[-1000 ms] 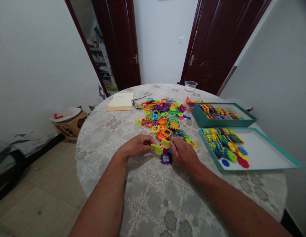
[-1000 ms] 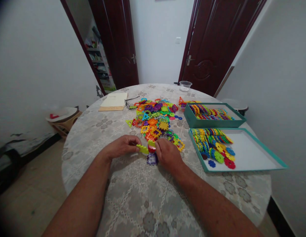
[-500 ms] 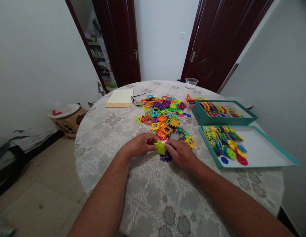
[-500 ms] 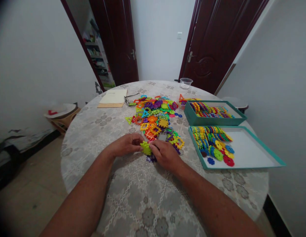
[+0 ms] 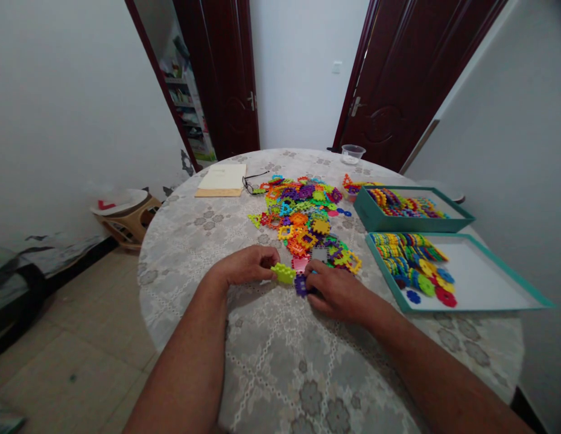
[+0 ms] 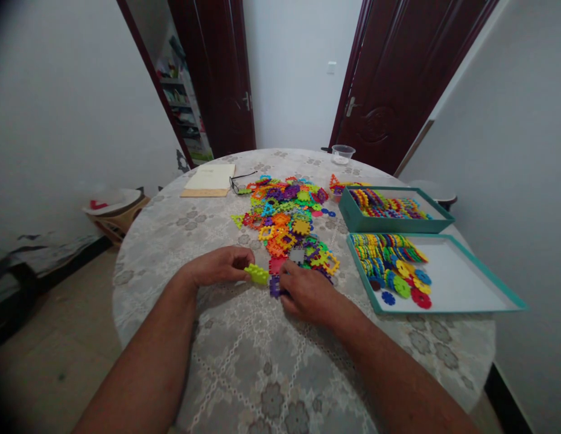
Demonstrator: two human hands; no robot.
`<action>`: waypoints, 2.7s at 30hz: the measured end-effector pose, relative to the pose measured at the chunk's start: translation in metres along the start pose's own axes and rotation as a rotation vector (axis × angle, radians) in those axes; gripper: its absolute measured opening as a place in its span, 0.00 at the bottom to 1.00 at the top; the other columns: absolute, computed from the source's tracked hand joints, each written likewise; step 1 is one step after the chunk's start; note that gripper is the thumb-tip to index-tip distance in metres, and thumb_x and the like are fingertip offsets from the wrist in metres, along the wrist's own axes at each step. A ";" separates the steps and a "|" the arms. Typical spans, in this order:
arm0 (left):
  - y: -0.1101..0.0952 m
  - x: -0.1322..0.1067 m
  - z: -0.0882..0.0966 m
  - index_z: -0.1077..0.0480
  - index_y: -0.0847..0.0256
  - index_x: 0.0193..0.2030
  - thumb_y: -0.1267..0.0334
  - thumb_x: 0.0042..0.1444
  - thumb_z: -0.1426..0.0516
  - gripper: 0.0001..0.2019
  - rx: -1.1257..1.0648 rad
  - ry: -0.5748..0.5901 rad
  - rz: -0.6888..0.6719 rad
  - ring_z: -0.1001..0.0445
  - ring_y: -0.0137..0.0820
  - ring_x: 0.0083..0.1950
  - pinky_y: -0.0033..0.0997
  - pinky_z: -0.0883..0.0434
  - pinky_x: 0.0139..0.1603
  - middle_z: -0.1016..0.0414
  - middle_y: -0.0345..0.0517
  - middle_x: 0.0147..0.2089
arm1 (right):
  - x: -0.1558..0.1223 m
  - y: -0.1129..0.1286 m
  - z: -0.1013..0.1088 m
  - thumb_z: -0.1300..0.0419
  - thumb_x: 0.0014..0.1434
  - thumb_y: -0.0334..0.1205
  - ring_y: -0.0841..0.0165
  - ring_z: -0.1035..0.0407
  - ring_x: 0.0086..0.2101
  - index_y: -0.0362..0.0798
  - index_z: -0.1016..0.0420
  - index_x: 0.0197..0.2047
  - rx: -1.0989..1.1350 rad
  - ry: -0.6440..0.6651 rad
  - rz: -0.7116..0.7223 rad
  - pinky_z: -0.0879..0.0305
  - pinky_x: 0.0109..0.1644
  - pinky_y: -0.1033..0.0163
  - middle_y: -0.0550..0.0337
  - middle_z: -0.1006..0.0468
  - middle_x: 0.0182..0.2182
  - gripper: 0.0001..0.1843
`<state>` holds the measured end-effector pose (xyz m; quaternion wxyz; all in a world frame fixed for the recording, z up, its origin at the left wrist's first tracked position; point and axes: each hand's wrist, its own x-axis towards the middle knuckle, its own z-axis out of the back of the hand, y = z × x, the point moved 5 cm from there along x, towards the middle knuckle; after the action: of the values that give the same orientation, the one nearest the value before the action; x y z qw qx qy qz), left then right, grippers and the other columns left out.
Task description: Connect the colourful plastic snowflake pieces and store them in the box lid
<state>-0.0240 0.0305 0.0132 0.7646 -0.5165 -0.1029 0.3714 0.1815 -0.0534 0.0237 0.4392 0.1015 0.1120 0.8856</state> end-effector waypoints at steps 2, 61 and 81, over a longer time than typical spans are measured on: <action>0.000 0.000 -0.001 0.28 0.59 0.39 0.58 0.54 0.35 0.11 -0.016 0.010 -0.004 0.37 0.26 0.31 0.26 0.42 0.31 0.31 0.36 0.30 | 0.001 -0.005 0.003 0.40 0.64 0.35 0.64 0.28 0.41 0.50 0.24 0.43 0.050 -0.042 0.001 0.34 0.43 0.61 0.53 0.25 0.48 0.05; -0.006 0.014 -0.017 0.30 0.57 0.48 0.64 0.53 0.35 0.16 0.281 -0.082 -0.047 0.31 0.31 0.38 0.30 0.38 0.38 0.25 0.40 0.40 | 0.009 -0.020 -0.011 0.41 0.64 0.34 0.69 0.30 0.30 0.49 0.27 0.37 0.441 -0.365 -0.233 0.42 0.35 0.65 0.63 0.22 0.30 0.03; -0.015 0.012 -0.020 0.25 0.56 0.50 0.60 0.54 0.34 0.16 0.329 -0.040 -0.044 0.29 0.33 0.40 0.31 0.37 0.41 0.23 0.41 0.41 | -0.009 -0.036 0.017 0.34 0.66 0.42 0.61 0.27 0.44 0.50 0.22 0.48 -0.092 -0.037 -0.252 0.33 0.46 0.59 0.50 0.28 0.54 0.10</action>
<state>0.0021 0.0220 0.0144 0.8447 -0.3743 -0.0671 0.3765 0.2185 -0.0372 0.0285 0.5533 0.0826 0.0749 0.8255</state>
